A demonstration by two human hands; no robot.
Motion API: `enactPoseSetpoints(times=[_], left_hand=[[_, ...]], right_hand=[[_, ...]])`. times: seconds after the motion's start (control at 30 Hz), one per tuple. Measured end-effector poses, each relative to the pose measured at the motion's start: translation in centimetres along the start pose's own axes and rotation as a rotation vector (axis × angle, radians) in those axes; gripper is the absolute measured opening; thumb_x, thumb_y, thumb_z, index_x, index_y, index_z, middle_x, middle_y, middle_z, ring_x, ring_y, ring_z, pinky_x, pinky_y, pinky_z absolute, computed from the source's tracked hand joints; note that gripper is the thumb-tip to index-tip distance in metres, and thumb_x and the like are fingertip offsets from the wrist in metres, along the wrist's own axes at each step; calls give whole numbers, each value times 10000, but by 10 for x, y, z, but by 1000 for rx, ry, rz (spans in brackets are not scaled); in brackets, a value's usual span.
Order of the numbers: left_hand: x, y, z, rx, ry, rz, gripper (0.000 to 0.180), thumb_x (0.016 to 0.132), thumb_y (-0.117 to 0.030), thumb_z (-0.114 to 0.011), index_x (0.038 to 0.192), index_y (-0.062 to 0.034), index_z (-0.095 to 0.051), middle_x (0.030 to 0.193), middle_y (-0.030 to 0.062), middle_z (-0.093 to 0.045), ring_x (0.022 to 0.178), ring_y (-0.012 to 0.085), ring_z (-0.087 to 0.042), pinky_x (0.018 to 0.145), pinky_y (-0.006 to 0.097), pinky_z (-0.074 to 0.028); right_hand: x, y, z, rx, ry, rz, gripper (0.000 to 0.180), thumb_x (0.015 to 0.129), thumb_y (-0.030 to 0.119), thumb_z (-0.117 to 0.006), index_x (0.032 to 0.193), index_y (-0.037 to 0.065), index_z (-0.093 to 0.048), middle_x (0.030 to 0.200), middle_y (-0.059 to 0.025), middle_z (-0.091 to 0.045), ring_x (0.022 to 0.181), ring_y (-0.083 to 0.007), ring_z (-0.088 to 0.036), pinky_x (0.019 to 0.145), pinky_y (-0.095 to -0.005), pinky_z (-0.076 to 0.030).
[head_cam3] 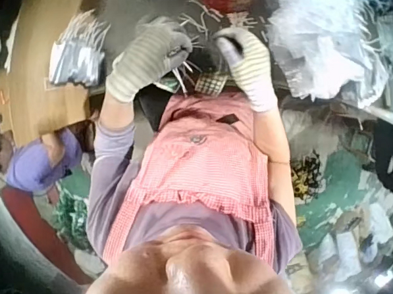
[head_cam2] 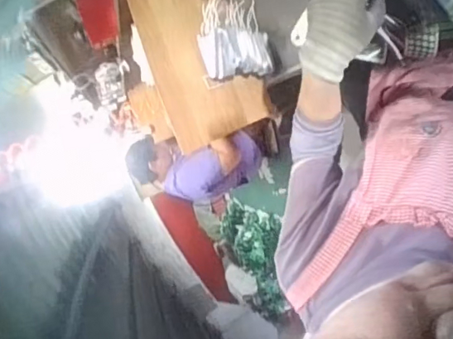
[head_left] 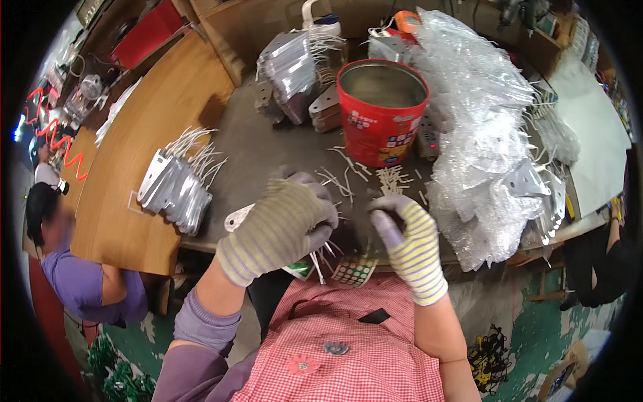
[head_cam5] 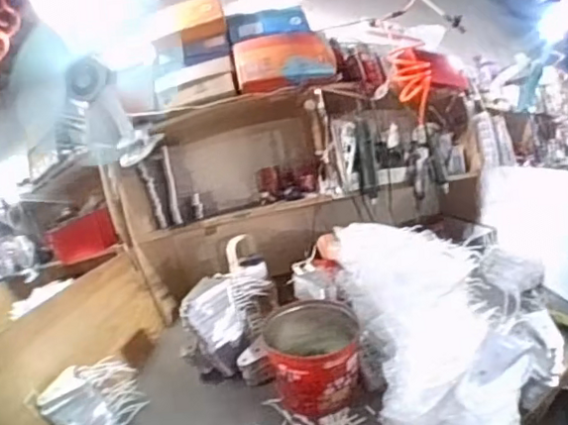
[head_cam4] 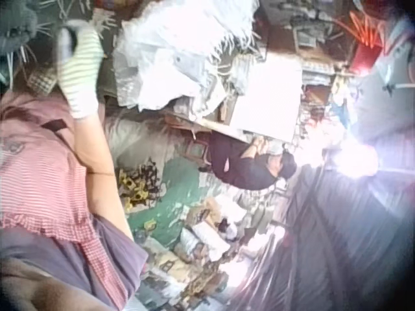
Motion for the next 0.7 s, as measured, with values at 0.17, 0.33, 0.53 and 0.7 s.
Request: enactPoseSetpoints(times=[0.17, 0.33, 0.53, 0.7], left_hand=[[-8, 15, 1, -193, -112, 78, 162, 804, -177, -730, 960, -133, -719, 973, 60, -664, 1025, 301, -598, 978, 480, -423], [-19, 12, 10, -180, -49, 40, 170, 802, -174, -749, 966, -133, -726, 1017, 70, -670, 1011, 308, -599, 929, 435, -454], [-13, 22, -2, -371, -189, 127, 147, 780, -170, -780, 889, -79, -738, 903, 83, -679, 890, 290, -614, 784, 395, -483], [-13, 17, 5, -402, -220, 87, 176, 779, -171, -794, 895, -53, -736, 833, 85, -678, 822, 272, -609, 745, 395, -477]], right_hand=[[-15, -27, -9, 164, 19, -238, 128, 885, -3, -701, 1006, 31, -679, 847, -53, -685, 712, -103, -623, 676, -259, -509], [-21, -21, -25, 103, 159, -223, 176, 828, 11, -767, 993, 36, -713, 824, -33, -687, 678, -87, -598, 628, -249, -491], [-17, 0, -32, 126, 122, -155, 203, 805, 24, -788, 996, 36, -720, 854, -66, -685, 708, -148, -634, 650, -280, -504], [-9, 33, -22, -66, -12, 187, 115, 868, 79, -760, 929, 40, -671, 864, -55, -664, 756, -150, -646, 694, -283, -506]])
Point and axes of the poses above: each hand's wrist, its own x-axis towards the middle knuckle, its own z-axis out of the back of the hand, y = z × x, the point moved 10 cm from there along x, towards the middle knuckle
